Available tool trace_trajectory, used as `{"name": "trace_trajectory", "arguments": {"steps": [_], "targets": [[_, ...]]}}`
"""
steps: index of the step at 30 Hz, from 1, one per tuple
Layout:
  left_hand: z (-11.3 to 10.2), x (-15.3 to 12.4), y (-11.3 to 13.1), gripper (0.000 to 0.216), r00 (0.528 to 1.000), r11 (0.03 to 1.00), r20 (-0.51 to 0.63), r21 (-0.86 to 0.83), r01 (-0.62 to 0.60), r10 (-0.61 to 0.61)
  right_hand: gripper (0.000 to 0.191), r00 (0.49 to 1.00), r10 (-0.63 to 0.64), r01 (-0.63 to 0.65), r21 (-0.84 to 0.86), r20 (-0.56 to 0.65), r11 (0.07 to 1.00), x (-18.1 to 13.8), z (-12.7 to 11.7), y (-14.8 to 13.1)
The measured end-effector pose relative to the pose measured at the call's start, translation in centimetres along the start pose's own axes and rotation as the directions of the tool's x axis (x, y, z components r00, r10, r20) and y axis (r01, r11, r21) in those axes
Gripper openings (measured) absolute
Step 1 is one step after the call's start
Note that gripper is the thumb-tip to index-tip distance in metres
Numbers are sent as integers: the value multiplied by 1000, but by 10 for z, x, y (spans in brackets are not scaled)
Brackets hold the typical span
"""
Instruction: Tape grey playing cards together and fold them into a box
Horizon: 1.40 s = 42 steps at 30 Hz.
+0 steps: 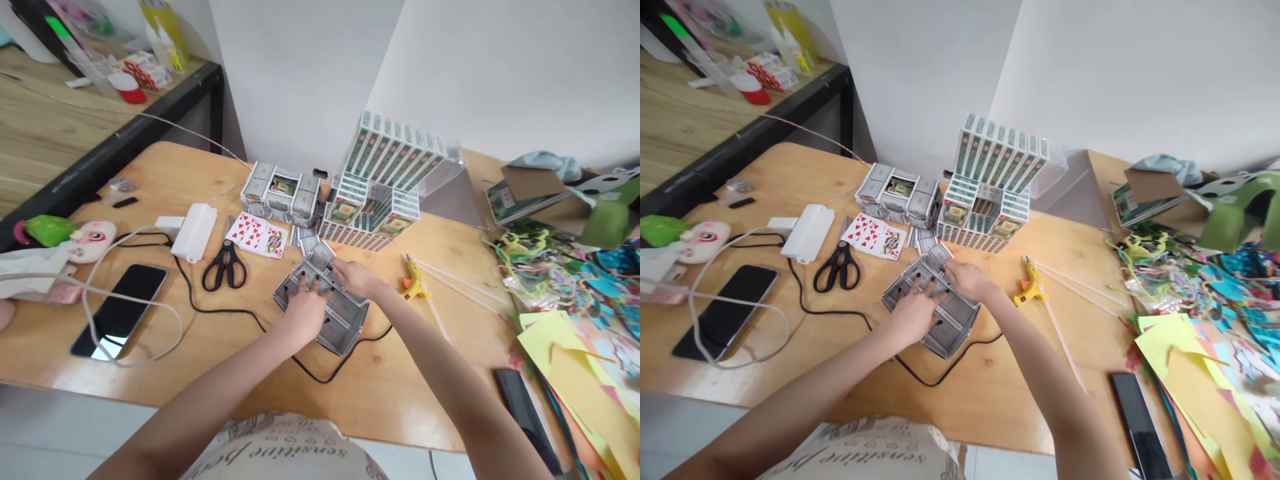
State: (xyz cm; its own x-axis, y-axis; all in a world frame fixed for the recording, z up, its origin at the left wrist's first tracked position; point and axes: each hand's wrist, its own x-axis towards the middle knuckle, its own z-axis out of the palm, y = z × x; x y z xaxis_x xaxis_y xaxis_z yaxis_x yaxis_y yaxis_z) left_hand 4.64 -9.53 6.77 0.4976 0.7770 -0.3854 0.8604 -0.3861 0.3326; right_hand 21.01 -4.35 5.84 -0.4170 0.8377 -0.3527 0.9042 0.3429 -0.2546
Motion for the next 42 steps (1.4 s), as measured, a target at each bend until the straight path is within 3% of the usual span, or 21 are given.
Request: {"name": "trace_trajectory", "arguments": {"steps": [3,9,22,29,35,42], "targets": [[-1,-1,1,56,1000,1000,29,18,6,-7,27,1000,15,-15,-2,9,1000,0,4,-3],[2,-3,0,58,1000,1000,-17,10,-18,18,31,994,106,-102,-120,21,987,-4,2,-20],[-6,0,3,62,998,998,1,6,66,-66,30,999,42,-42,1,-29,999,6,1,-14],[-3,0,5,60,998,998,-10,14,59,-59,33,988,146,-148,-53,-53,988,0,7,-34],[-2,-4,-2,77,997,999,-65,-2,42,-42,27,981,146,-134,95,-128,986,2,7,-31],[2,-2,-6,79,997,999,-61,18,37,-36,20,985,159,-160,-19,-59,987,14,4,-46]]}}
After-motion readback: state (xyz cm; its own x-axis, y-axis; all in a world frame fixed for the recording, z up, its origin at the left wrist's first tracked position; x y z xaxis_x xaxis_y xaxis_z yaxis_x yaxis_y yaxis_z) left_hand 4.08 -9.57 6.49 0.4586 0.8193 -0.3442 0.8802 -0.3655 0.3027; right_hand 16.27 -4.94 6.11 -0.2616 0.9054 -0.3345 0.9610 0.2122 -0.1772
